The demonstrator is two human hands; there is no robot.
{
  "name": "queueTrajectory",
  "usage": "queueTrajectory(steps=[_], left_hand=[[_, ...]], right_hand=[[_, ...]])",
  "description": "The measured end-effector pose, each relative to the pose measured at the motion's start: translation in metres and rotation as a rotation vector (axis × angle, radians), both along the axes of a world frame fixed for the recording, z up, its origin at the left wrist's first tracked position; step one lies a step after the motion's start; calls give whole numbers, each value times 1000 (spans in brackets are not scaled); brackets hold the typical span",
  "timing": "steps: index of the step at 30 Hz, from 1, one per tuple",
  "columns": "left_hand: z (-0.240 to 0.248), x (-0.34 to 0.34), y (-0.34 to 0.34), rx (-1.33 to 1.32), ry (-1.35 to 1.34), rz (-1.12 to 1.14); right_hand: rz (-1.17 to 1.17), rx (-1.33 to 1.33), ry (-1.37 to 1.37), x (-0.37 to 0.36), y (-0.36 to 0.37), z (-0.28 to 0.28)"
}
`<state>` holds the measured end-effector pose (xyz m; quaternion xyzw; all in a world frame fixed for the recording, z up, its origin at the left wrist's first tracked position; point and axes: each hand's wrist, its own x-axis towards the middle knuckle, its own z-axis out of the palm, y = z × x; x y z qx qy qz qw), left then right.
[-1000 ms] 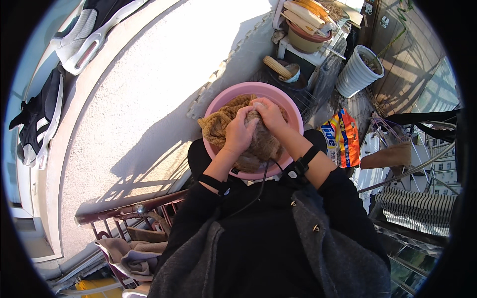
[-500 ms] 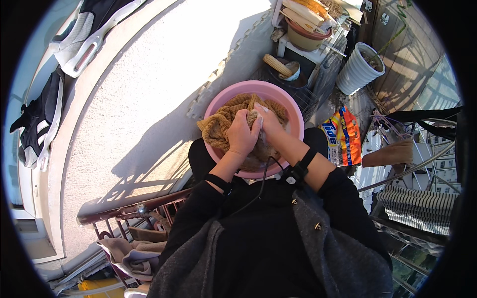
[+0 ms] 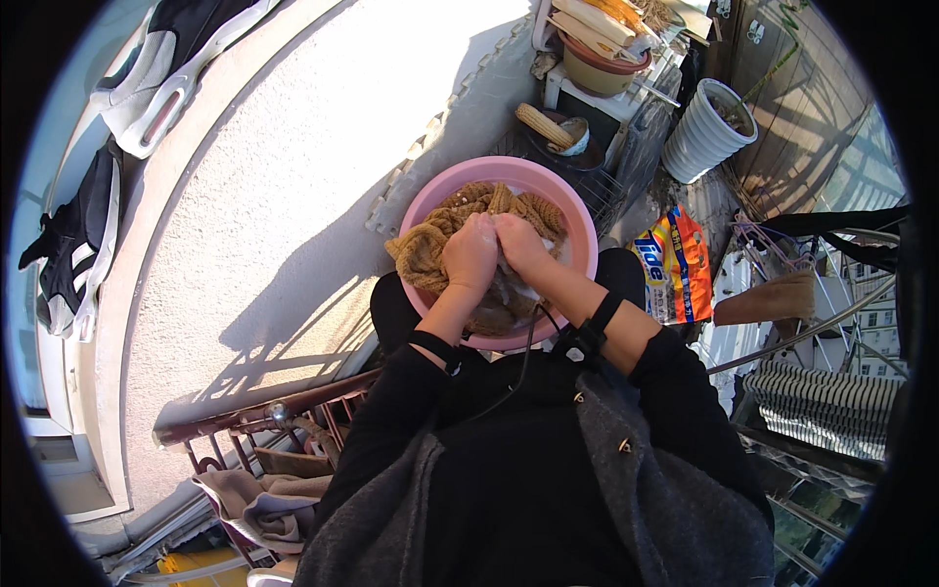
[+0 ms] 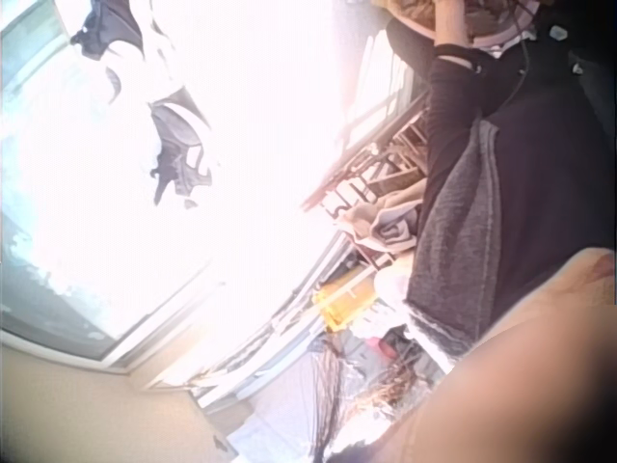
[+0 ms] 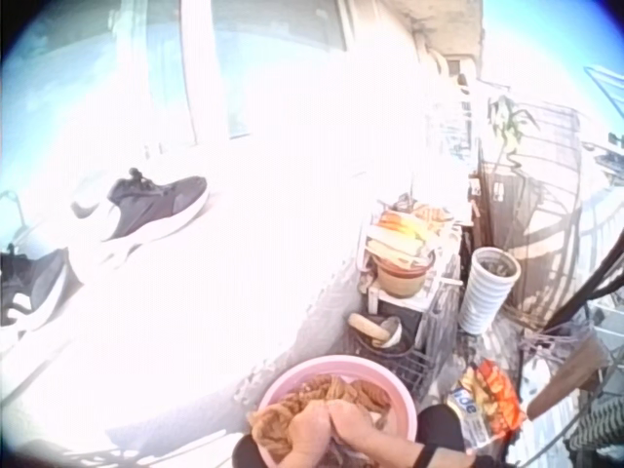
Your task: The person hand-washes a brown knitted garment in a pink basin filled with soapy water. They repeatedly submerge, agitate, and wring the item, then lift and squeeze it to remove excess water. The garment remains in the basin at the end of the clip.
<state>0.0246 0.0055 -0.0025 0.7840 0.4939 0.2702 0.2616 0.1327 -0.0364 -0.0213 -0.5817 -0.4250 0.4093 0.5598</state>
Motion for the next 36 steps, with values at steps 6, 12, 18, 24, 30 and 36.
queueTrajectory(steps=[6,12,18,24,30,36], left_hand=[[-3,-28,34,-533,-676,141],[8,-54,21,-728,-967,-83],[19,-60,13,-621,-1019,-107],[22,-67,30,-589,-1153,39],[27,-55,24,-15,-637,24],[39,-40,14,-45,-516,-205]], right_hand=[[251,308,-381,14,-12,25],[451,-49,-791,58,-12,4],[304,49,-704,59,-8,4],[182,107,-267,50,5,55],[130,109,-443,27,13,89],[187,32,-597,23,13,88]])
